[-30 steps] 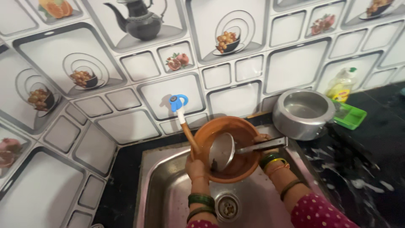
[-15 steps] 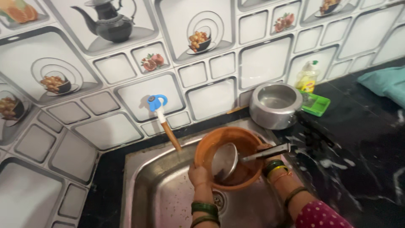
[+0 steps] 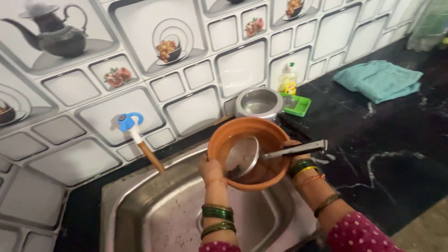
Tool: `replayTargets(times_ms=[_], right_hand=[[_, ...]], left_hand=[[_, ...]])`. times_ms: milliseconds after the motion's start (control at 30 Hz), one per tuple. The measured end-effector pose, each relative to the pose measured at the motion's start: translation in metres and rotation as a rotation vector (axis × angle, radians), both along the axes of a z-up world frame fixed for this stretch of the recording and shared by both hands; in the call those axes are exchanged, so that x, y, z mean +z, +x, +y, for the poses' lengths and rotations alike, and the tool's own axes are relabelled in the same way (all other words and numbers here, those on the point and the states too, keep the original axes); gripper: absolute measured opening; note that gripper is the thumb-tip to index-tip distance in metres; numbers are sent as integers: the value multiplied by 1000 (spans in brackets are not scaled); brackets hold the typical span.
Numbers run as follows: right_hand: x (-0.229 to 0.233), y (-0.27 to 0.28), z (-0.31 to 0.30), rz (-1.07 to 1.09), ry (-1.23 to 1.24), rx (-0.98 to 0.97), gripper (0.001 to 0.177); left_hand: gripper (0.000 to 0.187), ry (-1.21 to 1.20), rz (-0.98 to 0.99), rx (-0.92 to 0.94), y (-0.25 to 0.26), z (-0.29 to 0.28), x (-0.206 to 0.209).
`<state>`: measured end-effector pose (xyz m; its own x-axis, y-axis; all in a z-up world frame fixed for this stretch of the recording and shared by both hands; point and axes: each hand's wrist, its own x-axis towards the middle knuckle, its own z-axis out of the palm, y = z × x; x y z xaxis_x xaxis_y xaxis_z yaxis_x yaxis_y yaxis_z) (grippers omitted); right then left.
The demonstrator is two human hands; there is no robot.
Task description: The person scrubs the inside of an aluminum pressure cooker pot at the sink, then rinses it under the tap. They place the pot aside, then scrub the cooker lid and its metal weight with a scrubber over a clay basin, rinsing the parts in water.
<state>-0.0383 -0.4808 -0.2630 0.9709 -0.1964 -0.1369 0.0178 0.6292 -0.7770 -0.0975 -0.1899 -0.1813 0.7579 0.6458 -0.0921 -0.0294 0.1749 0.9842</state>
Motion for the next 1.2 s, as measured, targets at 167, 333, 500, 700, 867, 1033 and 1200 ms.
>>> replayTargets(times_ms=[167, 333, 500, 700, 867, 1033, 1200], right_hand=[[-20, -14, -49, 38, -83, -127, 20], [-32, -23, -101, 63, 14, -179, 18], [-28, -32, -153, 124, 16, -228, 15], [-7, -42, -185, 109, -33, -267, 6], [36, -58, -187, 163, -195, -241, 17], [67, -58, -181, 185, -376, -408, 24], [80, -19, -171, -255, -513, -699, 27]], left_hand=[[27, -42, 169, -109, -9, -48, 3], [24, -37, 74, -150, -8, -94, -8], [29, -116, 42, -210, -5, -144, -10], [35, -55, 56, -253, -4, -185, 15], [37, -123, 81, -249, -1, -205, 32], [43, 153, 117, -226, 3, -209, 25], [70, 725, 36, -155, -3, -208, 40]])
